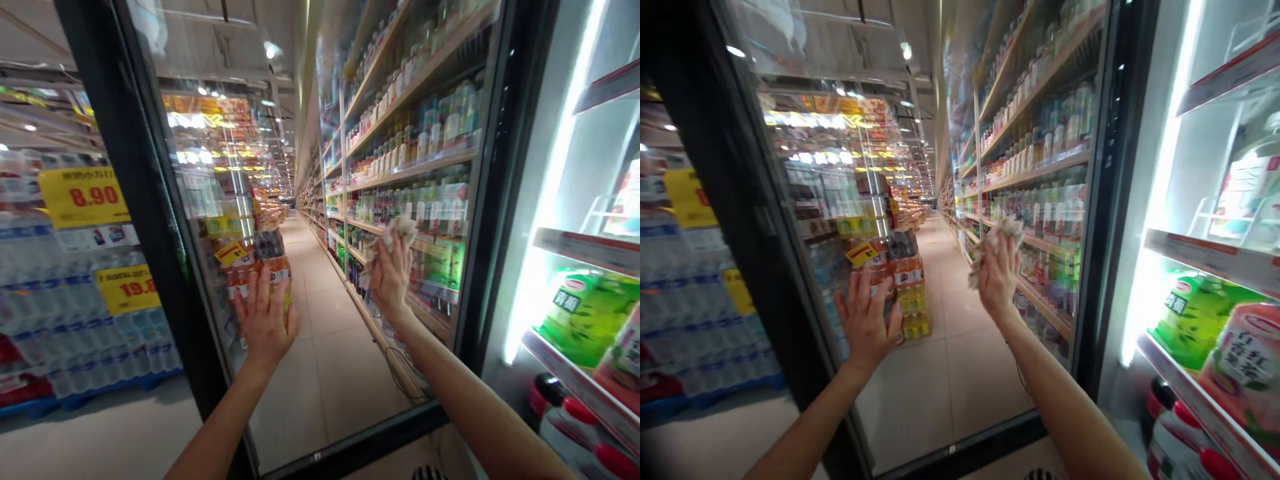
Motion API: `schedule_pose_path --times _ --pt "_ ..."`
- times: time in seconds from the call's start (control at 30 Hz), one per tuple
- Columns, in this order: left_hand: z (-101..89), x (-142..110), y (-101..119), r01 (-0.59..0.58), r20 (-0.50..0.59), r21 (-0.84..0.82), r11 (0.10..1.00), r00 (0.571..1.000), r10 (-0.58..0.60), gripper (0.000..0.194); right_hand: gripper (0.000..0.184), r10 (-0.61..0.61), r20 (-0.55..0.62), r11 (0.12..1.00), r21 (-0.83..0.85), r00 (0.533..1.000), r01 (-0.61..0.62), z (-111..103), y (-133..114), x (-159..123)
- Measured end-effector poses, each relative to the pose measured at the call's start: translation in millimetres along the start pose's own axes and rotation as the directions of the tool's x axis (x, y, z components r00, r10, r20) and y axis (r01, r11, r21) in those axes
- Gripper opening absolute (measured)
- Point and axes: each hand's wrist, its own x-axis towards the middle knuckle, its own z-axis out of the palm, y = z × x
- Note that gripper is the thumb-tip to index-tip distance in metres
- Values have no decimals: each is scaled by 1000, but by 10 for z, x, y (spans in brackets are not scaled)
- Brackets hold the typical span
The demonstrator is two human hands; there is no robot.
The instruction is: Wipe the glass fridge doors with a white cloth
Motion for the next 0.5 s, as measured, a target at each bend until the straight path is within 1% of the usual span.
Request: schedule_pose_path --times 0.03,0.07,0.1,0.13,0.17,0.2,0.23,0.27,0.3,0.33,0.37,0.4,0.43,0.47,0.5 --pt "0 1 -3 -2 0 2 1000 1000 2 60 44 -118 66 993 30 991 116 2 -100 -49" --pt "-2 3 -4 -4 0 3 1000 1000 4 60 42 -245 129 969 67 961 238 -1 -178 -111" --pt "-6 6 -5 -8 1 3 1000 1000 8 60 40 -347 175 937 101 921 334 -9 -213 -174" --pt "-11 8 -4 -11 4 3 1000 1000 11 60 39 -402 197 915 115 894 386 -19 -195 -225" --pt "-15 10 -2 -14 10 2 1000 1000 14 60 39 -399 198 917 102 895 386 -27 -123 -256" --pt "-20 11 -1 -15 17 -1 1000 1000 15 61 40 -332 173 943 65 927 326 -31 -7 -262" --pt "-23 9 0 -15 23 -4 1000 1000 15 61 41 -212 117 977 16 970 212 -27 132 -244" --pt "-26 4 0 -12 25 -7 1000 1000 12 61 43 -68 41 997 -22 997 69 -17 269 -206" --pt "-29 -2 -1 -8 27 -10 1000 1000 9 61 45 65 -45 997 -37 997 -67 -1 379 -158" --pt "-33 -7 -1 -4 26 -13 1000 1000 4 61 46 163 -119 986 -25 980 -167 16 441 -111" --pt "-39 -10 3 0 22 -16 1000 1000 0 61 48 207 -155 978 17 966 -207 31 443 -72" --pt "-47 -6 12 4 15 -21 1000 1000 -4 61 49 197 -150 979 74 969 -188 40 383 -49" --pt "-57 10 31 9 5 -35 999 1000 -9 61 51 142 -113 983 134 983 -127 44 267 -42" --pt "-65 39 62 8 -9 -58 998 1000 -8 62 52 60 -61 981 186 996 -47 41 110 -49" --pt "-70 85 106 -11 -25 -91 996 1000 9 63 53 -27 -6 968 248 1000 27 33 -68 -66"
